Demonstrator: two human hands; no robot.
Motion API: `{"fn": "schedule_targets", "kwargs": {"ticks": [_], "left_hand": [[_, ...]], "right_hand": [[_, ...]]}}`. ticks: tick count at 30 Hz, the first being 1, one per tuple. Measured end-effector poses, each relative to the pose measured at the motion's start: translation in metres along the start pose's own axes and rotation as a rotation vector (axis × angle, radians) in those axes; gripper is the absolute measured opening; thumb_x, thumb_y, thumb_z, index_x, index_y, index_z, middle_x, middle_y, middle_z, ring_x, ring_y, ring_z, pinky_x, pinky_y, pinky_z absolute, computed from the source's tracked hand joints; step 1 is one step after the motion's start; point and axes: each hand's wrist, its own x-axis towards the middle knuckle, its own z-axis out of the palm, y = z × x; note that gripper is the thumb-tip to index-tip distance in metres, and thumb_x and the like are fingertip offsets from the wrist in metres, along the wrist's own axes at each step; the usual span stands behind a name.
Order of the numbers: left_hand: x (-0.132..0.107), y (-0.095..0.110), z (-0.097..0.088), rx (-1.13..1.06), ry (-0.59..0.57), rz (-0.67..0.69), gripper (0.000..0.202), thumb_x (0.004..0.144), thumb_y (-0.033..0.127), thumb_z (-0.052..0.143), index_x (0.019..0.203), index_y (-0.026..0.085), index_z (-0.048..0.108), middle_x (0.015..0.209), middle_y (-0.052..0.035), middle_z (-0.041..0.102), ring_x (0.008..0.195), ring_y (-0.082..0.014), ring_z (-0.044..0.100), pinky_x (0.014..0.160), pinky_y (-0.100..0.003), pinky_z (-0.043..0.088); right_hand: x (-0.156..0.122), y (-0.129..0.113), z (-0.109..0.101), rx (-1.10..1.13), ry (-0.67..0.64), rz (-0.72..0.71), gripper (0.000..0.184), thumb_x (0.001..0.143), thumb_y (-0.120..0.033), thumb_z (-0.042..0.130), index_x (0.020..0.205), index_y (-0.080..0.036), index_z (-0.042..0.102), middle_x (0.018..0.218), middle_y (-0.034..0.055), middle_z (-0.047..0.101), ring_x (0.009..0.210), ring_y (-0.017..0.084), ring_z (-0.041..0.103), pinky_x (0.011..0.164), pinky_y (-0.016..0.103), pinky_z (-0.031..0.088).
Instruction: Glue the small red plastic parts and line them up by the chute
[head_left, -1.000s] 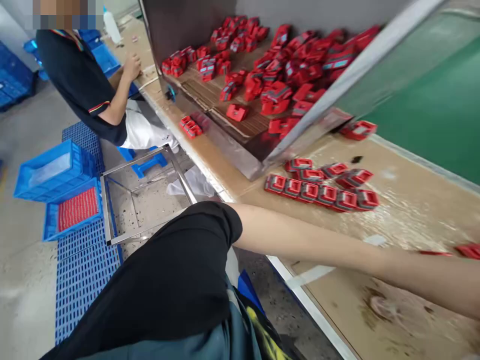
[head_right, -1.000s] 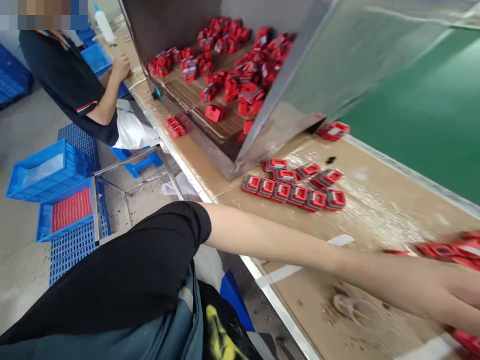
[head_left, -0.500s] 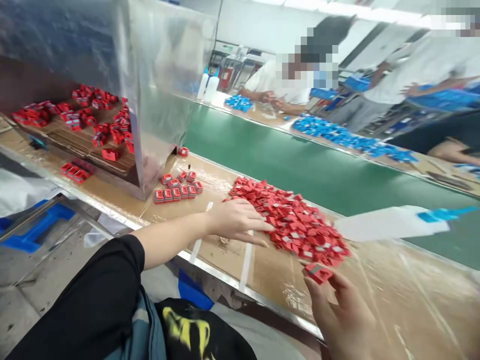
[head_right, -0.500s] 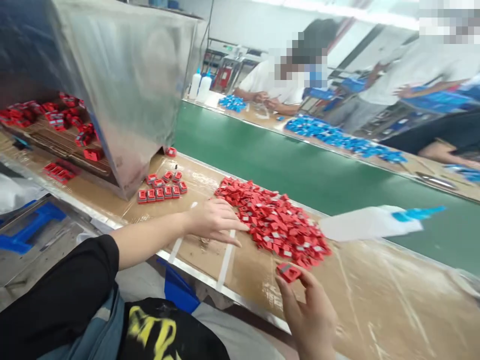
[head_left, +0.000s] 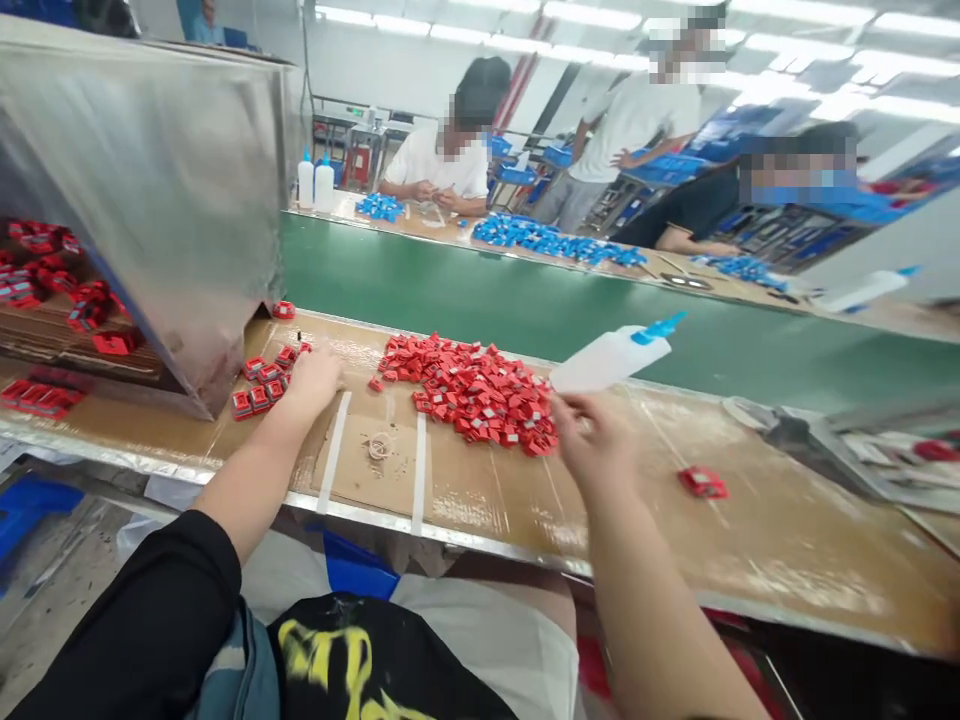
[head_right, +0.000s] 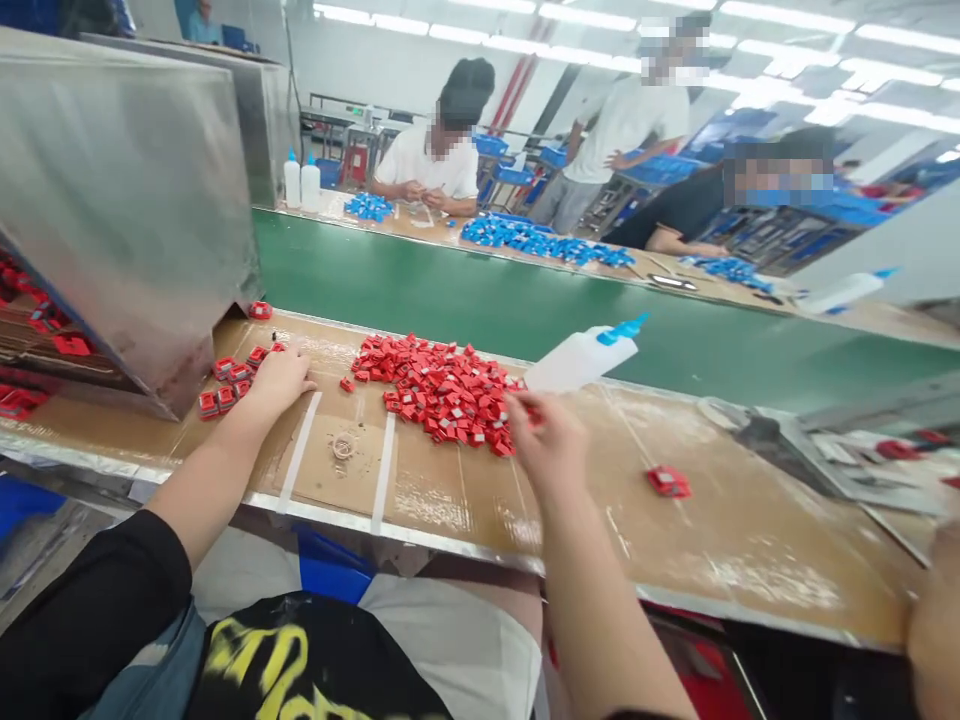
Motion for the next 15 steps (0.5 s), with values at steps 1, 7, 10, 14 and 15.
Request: {"fn": "schedule_targets", "kwargs": {"ticks": [1,7,10,14,15], "left_hand": [[0.002,0.001,0.0,-0.017,-0.014,0.036,0.021,0.075,0.025,0.088,0.086,0.013,0.075,0.103,-0.018,0.068,0.099,-0.035,0.066,0.092,-0.043,0.046],[0.014,0.019,0.012,-0.553,-0.006,0.178,0.048,0.082,0.047,0.081,0.119,0.018,0.072,0.114,-0.0106,0.069,0.093,-0.0237,0.068,0.086,-0.036,0.054],[0.013,0.031,0.023,-1.006,-0.13,0.165,0.061,0.075,0.048,0.087,0.123,0.018,0.066,0.116,-0.0096,0.071,0.091,-0.0204,0.068,0.083,-0.033,0.056],[0.011,0.044,0.03,-1.043,-0.291,0.156,0.061,0.073,0.045,0.088,0.123,0.019,0.068,0.123,-0.0092,0.069,0.074,-0.0117,0.061,0.071,-0.027,0.052],[0.01,0.045,0.029,-1.022,-0.326,0.148,0.061,0.073,0.046,0.087,0.124,0.019,0.068,0.12,-0.0085,0.069,0.07,-0.0105,0.059,0.067,-0.026,0.05]], "right_hand": [[0.01,-0.029,0.015,0.074,-0.153,-0.035,0.041,0.103,-0.054,0.047,0.089,-0.021,0.067,0.086,0.0115,0.068,0.078,0.023,0.063,0.072,0.035,0.047],[0.023,-0.13,0.085,0.151,-0.716,-0.385,0.055,0.101,-0.057,0.052,0.063,-0.018,0.048,0.061,0.0004,0.055,0.057,0.012,0.042,0.059,0.028,0.024],[0.011,-0.131,0.097,0.221,-0.745,-0.441,0.048,0.105,-0.049,0.047,0.068,-0.018,0.049,0.065,0.0004,0.055,0.061,0.012,0.041,0.061,0.028,0.022],[0.005,-0.126,0.1,0.382,-0.778,-0.443,0.043,0.104,-0.039,0.047,0.066,-0.018,0.044,0.063,-0.0019,0.046,0.061,0.011,0.037,0.063,0.029,0.023],[0.006,-0.126,0.1,0.442,-0.797,-0.418,0.043,0.103,-0.038,0.048,0.065,-0.018,0.042,0.061,-0.0031,0.042,0.059,0.01,0.035,0.062,0.029,0.023]]}}
